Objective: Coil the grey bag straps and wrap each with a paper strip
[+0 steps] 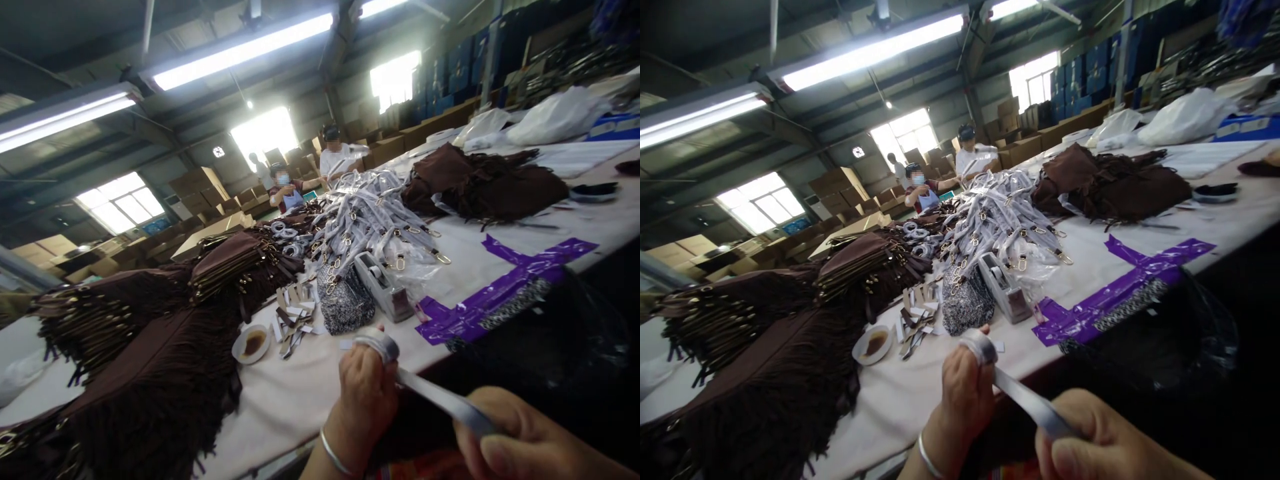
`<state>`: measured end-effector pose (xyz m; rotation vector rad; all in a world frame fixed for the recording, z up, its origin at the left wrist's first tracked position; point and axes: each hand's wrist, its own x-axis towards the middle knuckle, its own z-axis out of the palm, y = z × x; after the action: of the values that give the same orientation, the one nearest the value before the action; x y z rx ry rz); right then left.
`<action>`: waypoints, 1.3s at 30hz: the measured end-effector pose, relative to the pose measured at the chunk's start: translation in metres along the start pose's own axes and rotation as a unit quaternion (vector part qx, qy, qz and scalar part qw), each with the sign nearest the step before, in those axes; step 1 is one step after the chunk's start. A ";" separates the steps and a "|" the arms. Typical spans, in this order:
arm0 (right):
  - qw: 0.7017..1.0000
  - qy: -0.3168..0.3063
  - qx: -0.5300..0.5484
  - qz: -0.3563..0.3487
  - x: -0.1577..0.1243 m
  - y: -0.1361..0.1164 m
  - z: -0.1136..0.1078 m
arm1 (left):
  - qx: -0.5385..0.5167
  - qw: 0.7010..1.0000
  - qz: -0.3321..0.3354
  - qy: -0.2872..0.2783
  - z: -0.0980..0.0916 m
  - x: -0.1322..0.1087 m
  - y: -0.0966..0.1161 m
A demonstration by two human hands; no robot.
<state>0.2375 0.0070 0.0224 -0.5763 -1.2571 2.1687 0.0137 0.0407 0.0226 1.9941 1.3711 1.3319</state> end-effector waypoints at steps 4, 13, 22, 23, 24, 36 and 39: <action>0.992 0.085 -0.044 -0.077 0.008 -0.024 -0.036 | 0.092 0.971 0.143 -0.170 0.009 -0.032 -0.002; 0.956 0.096 -0.252 -0.118 0.046 0.011 -0.034 | -0.370 0.869 -0.155 -0.290 -0.006 -0.030 0.044; 0.921 0.145 -0.322 -0.163 0.047 0.047 0.002 | -0.575 0.773 -0.262 0.052 -0.018 0.012 0.063; 0.919 0.139 -0.336 -0.152 0.045 0.047 0.003 | -0.553 0.791 -0.247 0.088 -0.020 0.016 0.061; 0.924 0.128 -0.332 -0.139 0.043 0.046 0.004 | -0.516 0.817 -0.228 0.121 -0.020 0.019 0.057; 0.986 0.167 -0.009 0.022 0.022 0.003 0.004 | 0.258 0.941 0.211 -0.049 -0.004 -0.011 -0.014; 0.976 0.209 -0.057 0.015 0.023 -0.009 -0.012 | 0.255 0.942 0.195 -0.097 0.005 -0.031 -0.020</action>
<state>0.2303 0.0332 0.0225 -1.0426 -1.1458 1.8744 0.0051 0.0239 -0.0092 2.7785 1.3726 0.9406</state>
